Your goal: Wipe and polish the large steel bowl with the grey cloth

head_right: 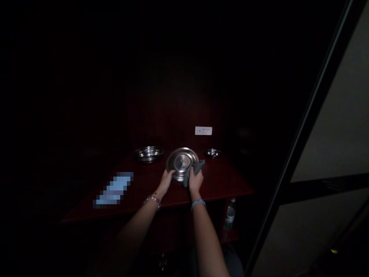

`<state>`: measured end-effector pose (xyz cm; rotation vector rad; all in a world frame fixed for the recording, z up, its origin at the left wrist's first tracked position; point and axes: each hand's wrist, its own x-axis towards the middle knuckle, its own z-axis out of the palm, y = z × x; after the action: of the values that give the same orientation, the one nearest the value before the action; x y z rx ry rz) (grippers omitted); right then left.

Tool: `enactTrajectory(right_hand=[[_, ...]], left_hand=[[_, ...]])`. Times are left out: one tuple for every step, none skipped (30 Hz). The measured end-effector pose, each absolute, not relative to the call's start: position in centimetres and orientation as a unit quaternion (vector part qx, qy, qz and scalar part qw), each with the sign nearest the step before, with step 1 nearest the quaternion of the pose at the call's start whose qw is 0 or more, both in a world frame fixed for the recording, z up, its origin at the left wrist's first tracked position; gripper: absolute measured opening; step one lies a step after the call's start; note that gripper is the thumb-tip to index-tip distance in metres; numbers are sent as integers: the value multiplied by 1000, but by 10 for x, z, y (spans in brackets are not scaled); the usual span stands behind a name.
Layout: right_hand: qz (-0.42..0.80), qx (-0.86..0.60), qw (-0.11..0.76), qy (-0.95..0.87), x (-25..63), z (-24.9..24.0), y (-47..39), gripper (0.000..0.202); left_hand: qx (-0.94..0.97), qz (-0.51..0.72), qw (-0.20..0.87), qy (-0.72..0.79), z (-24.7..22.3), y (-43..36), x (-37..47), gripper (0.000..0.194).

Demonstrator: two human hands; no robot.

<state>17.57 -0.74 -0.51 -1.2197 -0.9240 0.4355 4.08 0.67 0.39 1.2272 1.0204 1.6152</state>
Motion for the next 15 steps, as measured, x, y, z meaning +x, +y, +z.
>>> enactTrajectory(right_hand=[[193,-547,701,-415,176,-5,-8,37],[190,-550,699,-416,175,-5,-8,37],[187,-557,693,-418,175,-4,-9,36],[185,-567,684,-421,175,-4,-9,36],[182,-578,673,-423,175,-3,-9,36],[180,-590,663,-425,175,-3,-9,35],[178,-602,653,-425,176,-2,-9,35],[177,-611,645,-424,176,-2,-9,35],[179,-617,639,-422,176,-2,-9,35],[183,-620,637,-420,177,-2,-9,35],[188,-620,636,-420,177,-3,-8,35],[193,-617,637,-420,177,-3,-8,35],[197,-613,638,-421,177,-4,-8,35],[201,-609,640,-424,177,-4,-8,34],[203,-604,642,-427,177,-4,-8,34]], left_hand=[[483,646,424,411,4,7,41,31],[475,647,428,417,5,6,42,31],[468,649,429,419,5,6,42,32],[469,652,428,414,6,5,43,34],[473,659,422,404,7,4,43,38],[482,667,412,391,8,3,43,43],[493,673,402,377,9,2,43,51],[506,674,395,366,9,0,43,60],[520,668,394,359,9,-1,43,70],[533,656,398,357,9,-1,44,79],[544,641,404,359,8,-1,44,86],[552,628,409,365,6,-1,44,90],[557,620,410,371,4,1,45,92],[559,617,407,375,2,2,45,92],[559,619,402,377,0,5,46,89]])
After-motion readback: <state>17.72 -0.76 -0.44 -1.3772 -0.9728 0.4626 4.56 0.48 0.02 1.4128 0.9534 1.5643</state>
